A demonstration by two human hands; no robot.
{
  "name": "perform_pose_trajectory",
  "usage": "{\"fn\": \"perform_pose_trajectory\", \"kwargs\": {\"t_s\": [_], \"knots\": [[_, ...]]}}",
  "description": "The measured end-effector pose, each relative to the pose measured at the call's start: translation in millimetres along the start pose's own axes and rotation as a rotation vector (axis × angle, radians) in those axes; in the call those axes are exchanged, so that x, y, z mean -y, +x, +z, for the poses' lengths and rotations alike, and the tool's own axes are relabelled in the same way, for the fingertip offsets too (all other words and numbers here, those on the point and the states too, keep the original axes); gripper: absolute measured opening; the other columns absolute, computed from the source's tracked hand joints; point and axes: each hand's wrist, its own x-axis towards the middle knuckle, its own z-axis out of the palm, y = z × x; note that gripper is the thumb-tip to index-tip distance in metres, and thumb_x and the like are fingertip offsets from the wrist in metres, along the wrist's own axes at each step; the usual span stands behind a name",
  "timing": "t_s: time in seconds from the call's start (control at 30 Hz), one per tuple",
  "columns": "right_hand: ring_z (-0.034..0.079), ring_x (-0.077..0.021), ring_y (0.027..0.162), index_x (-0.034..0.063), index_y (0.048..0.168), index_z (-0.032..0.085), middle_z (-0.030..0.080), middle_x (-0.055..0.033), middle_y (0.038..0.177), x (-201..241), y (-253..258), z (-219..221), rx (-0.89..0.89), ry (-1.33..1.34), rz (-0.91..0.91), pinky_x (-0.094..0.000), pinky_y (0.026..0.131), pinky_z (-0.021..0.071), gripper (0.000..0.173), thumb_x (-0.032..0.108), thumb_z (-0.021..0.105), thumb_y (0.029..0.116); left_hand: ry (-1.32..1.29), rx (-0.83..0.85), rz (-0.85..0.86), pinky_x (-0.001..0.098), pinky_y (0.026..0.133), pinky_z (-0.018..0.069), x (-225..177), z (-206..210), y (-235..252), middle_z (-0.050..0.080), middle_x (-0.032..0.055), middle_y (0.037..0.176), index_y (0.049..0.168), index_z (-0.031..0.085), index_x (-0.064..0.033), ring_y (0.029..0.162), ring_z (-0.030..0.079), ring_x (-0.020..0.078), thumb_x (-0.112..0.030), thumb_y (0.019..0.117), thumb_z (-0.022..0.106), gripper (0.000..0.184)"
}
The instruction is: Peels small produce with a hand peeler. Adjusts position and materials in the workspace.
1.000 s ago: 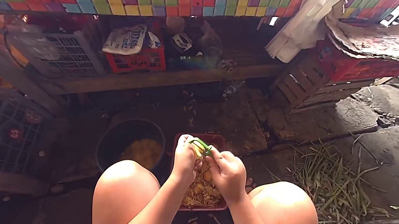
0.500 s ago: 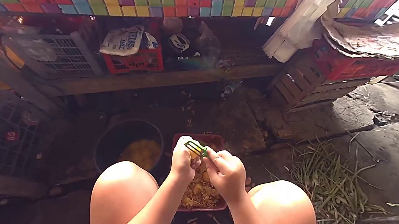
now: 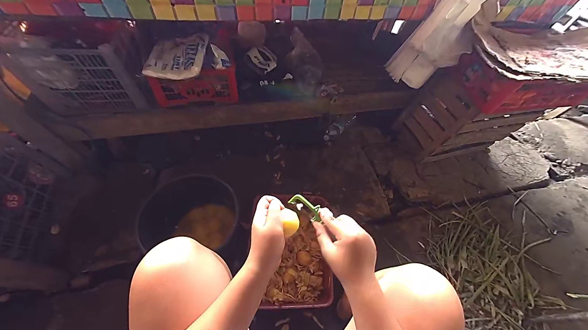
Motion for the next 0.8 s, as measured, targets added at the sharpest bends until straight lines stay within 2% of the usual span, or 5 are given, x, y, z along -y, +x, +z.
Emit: {"fn": "perform_pose_trajectory", "kwargs": {"t_s": [0.1,0.3,0.47,0.6,0.8], "knots": [[0.072,-0.0298,0.082,0.0040,0.116,0.078,0.074,-0.0159,0.089,-5,3,-1,0.037,0.054,0.114,-0.0459,0.074,0.0583,0.029,0.020,0.063,0.0959,-0.116,0.022,-0.050,0.0142,0.043,0.0380,-9,0,0,0.054,-0.0025,0.065,0.095,0.046,-0.0087,0.046,0.047,0.0020,-0.011,0.1077,0.029,0.021],[0.067,-0.0188,0.070,0.0047,0.112,0.079,0.071,-0.0106,0.080,14,-12,13,-0.169,0.246,-0.132,-0.0330,0.064,0.0548,0.026,0.020,0.065,0.0964,-0.356,-0.002,-0.410,0.0145,0.037,0.0381,-16,1,4,0.049,-0.0017,0.054,0.088,0.050,-0.0099,0.038,0.044,0.0029,-0.020,0.1120,0.027,0.035],[0.068,-0.0256,0.067,0.0048,0.112,0.080,0.070,-0.0137,0.078,3,-5,20,-0.148,0.103,-0.080,-0.0405,0.060,0.0553,0.026,0.018,0.064,0.0955,-0.466,0.219,-0.464,0.0119,0.036,0.0345,-15,-10,4,0.057,-0.0005,0.062,0.089,0.049,-0.0110,0.039,0.043,0.0004,-0.019,0.1103,0.021,0.036],[0.070,-0.0211,0.075,0.0016,0.113,0.078,0.073,-0.0137,0.085,1,-3,22,-0.174,0.209,0.006,-0.0321,0.071,0.0582,0.026,0.016,0.067,0.0940,-0.551,0.206,-0.447,0.0122,0.037,0.0382,-16,-13,5,0.060,0.0006,0.066,0.086,0.050,-0.0113,0.040,0.046,0.0010,-0.019,0.1092,0.022,0.037],[0.068,-0.0157,0.073,0.0021,0.113,0.078,0.071,-0.0107,0.082,10,-10,22,-0.199,0.259,-0.082,-0.0261,0.068,0.0569,0.026,0.017,0.066,0.0948,-0.591,0.079,-0.611,0.0171,0.036,0.0419,-15,-7,10,0.059,0.0042,0.062,0.087,0.051,-0.0079,0.040,0.051,0.0064,-0.055,0.1098,0.010,0.067]]}}
